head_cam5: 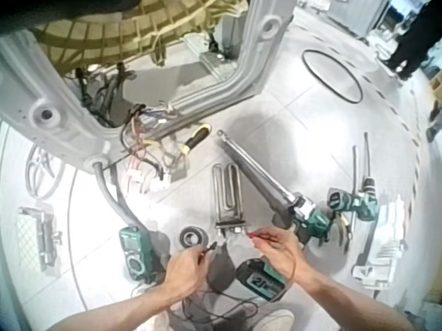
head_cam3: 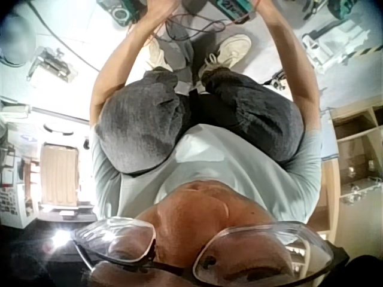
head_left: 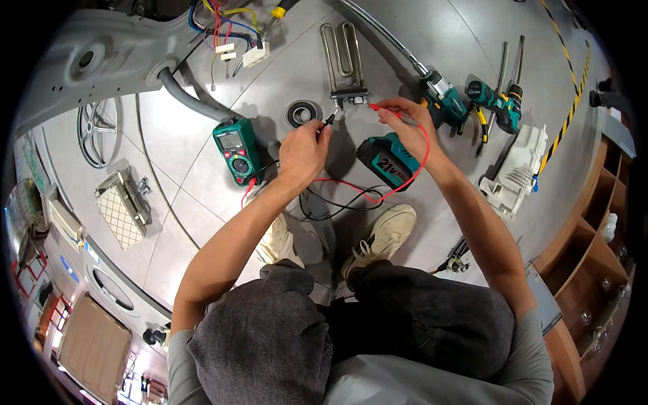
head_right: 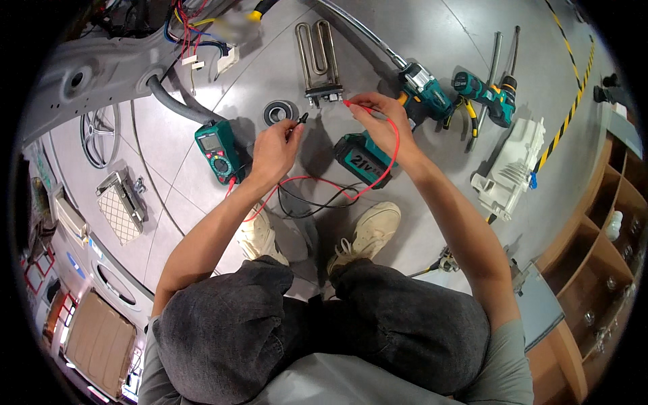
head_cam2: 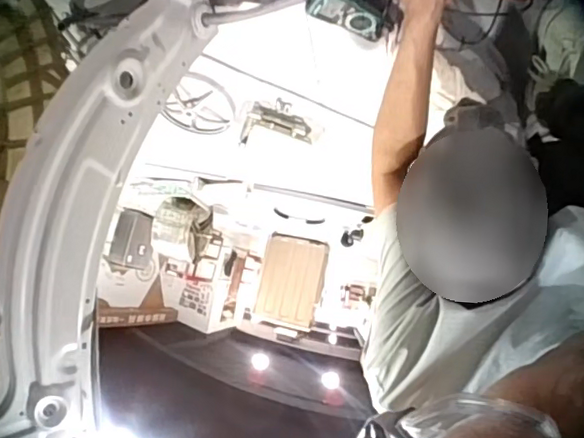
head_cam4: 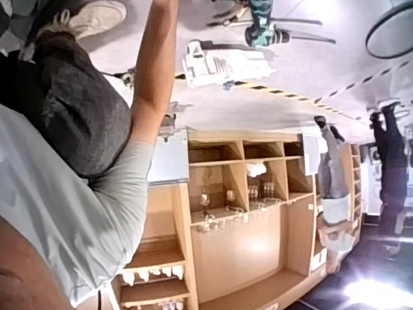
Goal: The person tests a heating element and a blue electronic component by applying multimeter probes to their terminals. The person handles the objects and the meter leads on the floor near appliance parts.
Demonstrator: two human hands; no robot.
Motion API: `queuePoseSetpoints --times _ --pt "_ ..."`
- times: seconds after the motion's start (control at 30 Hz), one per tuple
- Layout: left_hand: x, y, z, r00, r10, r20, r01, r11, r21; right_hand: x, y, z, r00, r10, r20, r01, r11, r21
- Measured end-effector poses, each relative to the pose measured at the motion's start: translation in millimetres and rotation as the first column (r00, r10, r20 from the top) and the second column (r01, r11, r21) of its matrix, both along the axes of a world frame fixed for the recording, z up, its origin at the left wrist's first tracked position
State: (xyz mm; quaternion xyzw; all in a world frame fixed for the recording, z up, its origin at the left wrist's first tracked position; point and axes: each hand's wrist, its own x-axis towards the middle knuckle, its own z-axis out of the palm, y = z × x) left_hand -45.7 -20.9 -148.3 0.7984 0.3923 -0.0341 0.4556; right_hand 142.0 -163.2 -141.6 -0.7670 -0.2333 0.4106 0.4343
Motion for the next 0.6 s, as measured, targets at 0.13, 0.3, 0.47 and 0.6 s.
queuePoseSetpoints --times 0.13,0.3,0.47,0.6 --pt "-1.4 0.9 0.9 1.0 0.008 -0.014 -0.008 1.0 -0.025 -0.9 -1.0 -1.4 1.0 0.014 0.011 -0.014 1.0 -0.003" --pt "-5.7 -6.5 -3.5 1.0 0.012 0.015 -0.013 1.0 0.023 -3.4 1.3 2.7 1.0 0.017 -0.007 -0.017 1.0 -0.015" --pt "-4.5 -9.1 -3.5 1.0 0.016 -0.019 -0.016 1.0 -0.023 -4.6 0.6 3.0 1.0 -0.002 -0.03 0.001 1.0 -0.011" --pt "-3.7 -5.8 -4.1 1.0 0.027 -0.002 -0.027 1.0 -0.013 -3.3 0.0 2.1 0.999 0.018 -0.029 -0.018 1.0 -0.009"
